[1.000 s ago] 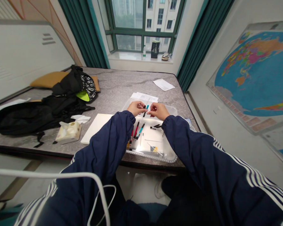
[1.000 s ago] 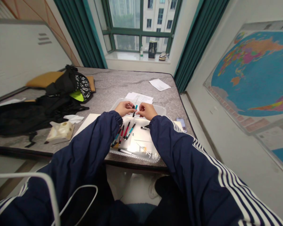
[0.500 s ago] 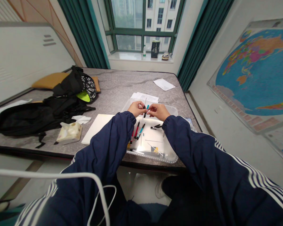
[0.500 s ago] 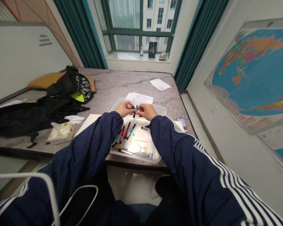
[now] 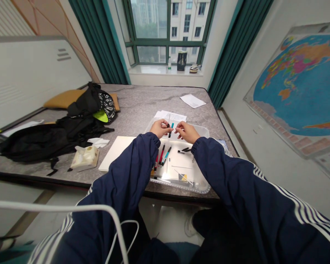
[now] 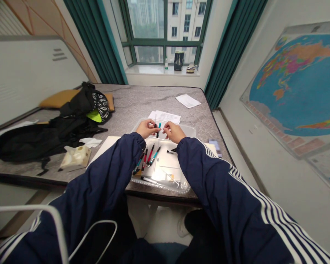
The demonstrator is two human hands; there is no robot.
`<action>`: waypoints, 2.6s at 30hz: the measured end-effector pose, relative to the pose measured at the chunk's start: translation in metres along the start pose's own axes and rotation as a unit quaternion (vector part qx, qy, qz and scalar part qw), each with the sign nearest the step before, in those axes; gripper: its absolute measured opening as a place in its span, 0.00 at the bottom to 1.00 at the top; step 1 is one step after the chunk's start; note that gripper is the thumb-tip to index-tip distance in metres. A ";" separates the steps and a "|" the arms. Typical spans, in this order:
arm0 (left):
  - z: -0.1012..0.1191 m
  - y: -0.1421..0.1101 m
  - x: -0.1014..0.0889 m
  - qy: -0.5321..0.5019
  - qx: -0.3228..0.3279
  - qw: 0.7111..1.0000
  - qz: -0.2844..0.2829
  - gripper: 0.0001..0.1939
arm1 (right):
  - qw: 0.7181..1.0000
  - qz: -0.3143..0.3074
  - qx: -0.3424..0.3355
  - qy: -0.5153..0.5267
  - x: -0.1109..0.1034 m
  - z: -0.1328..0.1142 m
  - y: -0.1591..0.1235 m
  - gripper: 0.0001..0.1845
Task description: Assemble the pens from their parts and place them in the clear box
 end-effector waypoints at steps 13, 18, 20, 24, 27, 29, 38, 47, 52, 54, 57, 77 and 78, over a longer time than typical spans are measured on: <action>-0.004 0.001 -0.001 0.012 -0.010 1.000 -0.002 0.23 | 0.994 0.070 -0.014 -0.081 -0.021 -0.008 0.004 0.08; -0.005 0.001 0.001 0.010 -0.013 1.000 -0.014 0.24 | 0.989 0.095 -0.050 -0.104 -0.022 -0.005 0.008 0.11; -0.005 0.001 0.001 0.011 -0.013 1.000 -0.015 0.24 | 0.989 0.094 -0.055 -0.104 -0.022 -0.005 0.008 0.10; -0.004 0.001 0.001 0.011 -0.009 1.000 -0.016 0.24 | 0.990 0.095 -0.048 -0.095 -0.023 -0.007 0.006 0.08; -0.005 0.002 0.002 0.018 -0.009 1.000 -0.024 0.23 | 0.994 0.086 -0.023 -0.061 -0.023 -0.004 0.005 0.07; -0.006 0.002 0.002 0.027 -0.012 0.999 -0.029 0.22 | 0.996 0.083 -0.012 -0.043 -0.024 -0.002 0.006 0.07; -0.009 0.001 0.010 0.043 -0.015 0.997 -0.069 0.18 | 0.990 0.106 -0.037 -0.083 -0.031 -0.011 0.005 0.07; -0.010 0.000 0.010 0.058 -0.021 0.996 -0.066 0.18 | 0.995 0.095 -0.012 -0.041 -0.028 -0.004 0.005 0.09; -0.010 -0.002 0.011 0.044 -0.034 0.996 -0.069 0.19 | 0.996 0.049 0.023 0.072 -0.016 0.002 0.007 0.11; -0.010 -0.002 0.011 0.033 -0.036 0.996 -0.069 0.20 | 0.996 0.036 0.026 0.080 -0.013 0.003 0.007 0.12; -0.009 -0.002 0.011 0.028 -0.033 0.997 -0.068 0.19 | 0.998 0.039 0.020 0.049 -0.014 0.002 0.007 0.12; -0.016 0.002 0.012 0.074 -0.017 0.993 -0.087 0.18 | 0.992 0.066 0.020 0.110 -0.023 0.001 0.007 0.16; -0.016 0.001 0.013 0.074 -0.017 0.993 -0.088 0.18 | 0.992 0.066 0.018 0.106 -0.023 0.000 0.006 0.16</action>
Point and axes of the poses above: each hand's wrist, its own y-axis towards the middle knuckle, its own x-axis out of the palm, z = x × y, the point moved 9 cm from there along y, towards the middle knuckle, and after that the axes turned 4 degrees about -y, right-handed, at the moved point
